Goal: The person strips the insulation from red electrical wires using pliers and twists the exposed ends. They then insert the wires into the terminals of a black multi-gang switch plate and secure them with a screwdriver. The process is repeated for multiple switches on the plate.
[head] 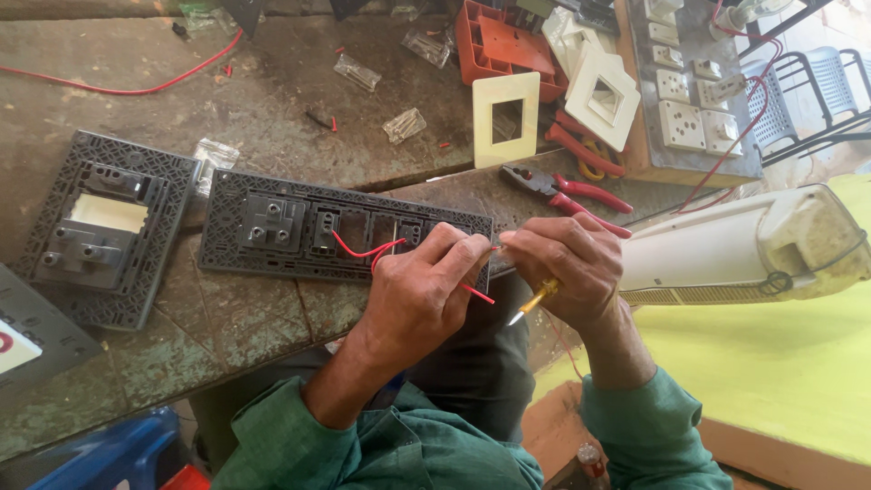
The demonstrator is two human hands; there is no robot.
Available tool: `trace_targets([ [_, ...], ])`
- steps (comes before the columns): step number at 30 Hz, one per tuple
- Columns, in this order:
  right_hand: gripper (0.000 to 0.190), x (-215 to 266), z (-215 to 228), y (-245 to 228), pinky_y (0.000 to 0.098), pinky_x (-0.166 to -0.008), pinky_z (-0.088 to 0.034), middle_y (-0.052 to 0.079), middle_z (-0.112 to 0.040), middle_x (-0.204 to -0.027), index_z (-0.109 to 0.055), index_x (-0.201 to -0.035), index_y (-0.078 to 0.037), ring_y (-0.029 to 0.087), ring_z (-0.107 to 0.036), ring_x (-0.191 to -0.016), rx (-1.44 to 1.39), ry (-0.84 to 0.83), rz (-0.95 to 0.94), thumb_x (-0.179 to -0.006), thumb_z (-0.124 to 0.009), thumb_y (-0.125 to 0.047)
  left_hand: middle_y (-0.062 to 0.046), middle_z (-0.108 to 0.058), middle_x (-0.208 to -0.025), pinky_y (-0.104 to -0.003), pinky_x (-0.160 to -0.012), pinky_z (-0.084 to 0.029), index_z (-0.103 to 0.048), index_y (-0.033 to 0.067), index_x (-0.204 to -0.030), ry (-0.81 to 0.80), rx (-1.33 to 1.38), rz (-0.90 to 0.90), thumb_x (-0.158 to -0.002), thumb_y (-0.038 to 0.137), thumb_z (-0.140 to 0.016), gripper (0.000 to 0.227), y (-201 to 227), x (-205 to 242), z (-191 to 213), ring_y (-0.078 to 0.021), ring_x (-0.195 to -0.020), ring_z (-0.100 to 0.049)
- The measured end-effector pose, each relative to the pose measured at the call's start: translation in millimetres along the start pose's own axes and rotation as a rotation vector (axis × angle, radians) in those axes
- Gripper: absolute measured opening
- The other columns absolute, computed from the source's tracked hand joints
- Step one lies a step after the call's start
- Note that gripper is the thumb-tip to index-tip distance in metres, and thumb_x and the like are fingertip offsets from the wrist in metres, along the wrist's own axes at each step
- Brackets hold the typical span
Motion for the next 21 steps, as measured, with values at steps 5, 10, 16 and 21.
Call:
trace_targets([
  [5, 0.027, 0.1, -2.4, 0.5, 0.0343, -0.067, -0.049, 0.004, -0.071, -0.095, -0.073, -0.106, -0.009, 0.018, -0.069, -0.080, 0.007, -0.029, 0.016, -0.083, -0.085, -0.001, -0.006, -0.067, -0.098, -0.036, -0.060, -0.054, -0.069, 0.0063, -0.114, -0.010, 0.004, -0.001, -0.098, 0.007, -0.069, 0.016, 0.9, -0.9, 0.2, -0.0253, -0.074, -0.070],
  [10, 0.026, -0.9, -3.6, 0.5, 0.0338, -0.069, -0.050, 0.005, -0.070, -0.096, -0.071, -0.104, -0.010, 0.019, -0.069, -0.080, 0.003, -0.048, 0.027, -0.083, -0.084, 0.000, -0.006, -0.065, -0.097, -0.037, -0.061, -0.053, -0.068, 0.0071, -0.115, -0.030, -0.013, -0.016, -0.095, 0.005, -0.069, 0.020, 2.4, -0.2, 0.3, -0.0269, -0.076, -0.069],
  [16, 0.025, -2.7, -2.8, 1.7, 0.0334, -0.069, -0.051, 0.003, -0.071, -0.096, -0.072, -0.102, -0.012, 0.018, -0.067, -0.075, 0.011, -0.073, 0.036, -0.083, -0.083, 0.001, -0.007, -0.065, -0.098, -0.037, -0.061, -0.053, -0.067, 0.0068, -0.115, -0.020, 0.005, -0.011, -0.096, 0.005, -0.069, 0.020, 1.8, 0.2, 0.3, -0.0266, -0.076, -0.069],
  [21, 0.024, -3.1, -1.1, -1.0, 0.0327, -0.068, -0.049, 0.002, -0.071, -0.097, -0.073, -0.102, -0.011, 0.018, -0.068, -0.076, 0.028, -0.047, 0.060, -0.085, -0.089, -0.005, -0.007, -0.064, -0.098, -0.037, -0.062, -0.053, -0.067, 0.0068, -0.115, -0.014, 0.001, -0.013, -0.096, 0.005, -0.070, 0.019, 1.2, -0.2, 1.2, -0.0265, -0.077, -0.069],
])
Point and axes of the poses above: each hand's wrist, its own x-axis away from the middle knuckle, its own z-axis out of the back of the hand, y = z × x, the point moved 7 cm from there along -x, towards the middle knuckle
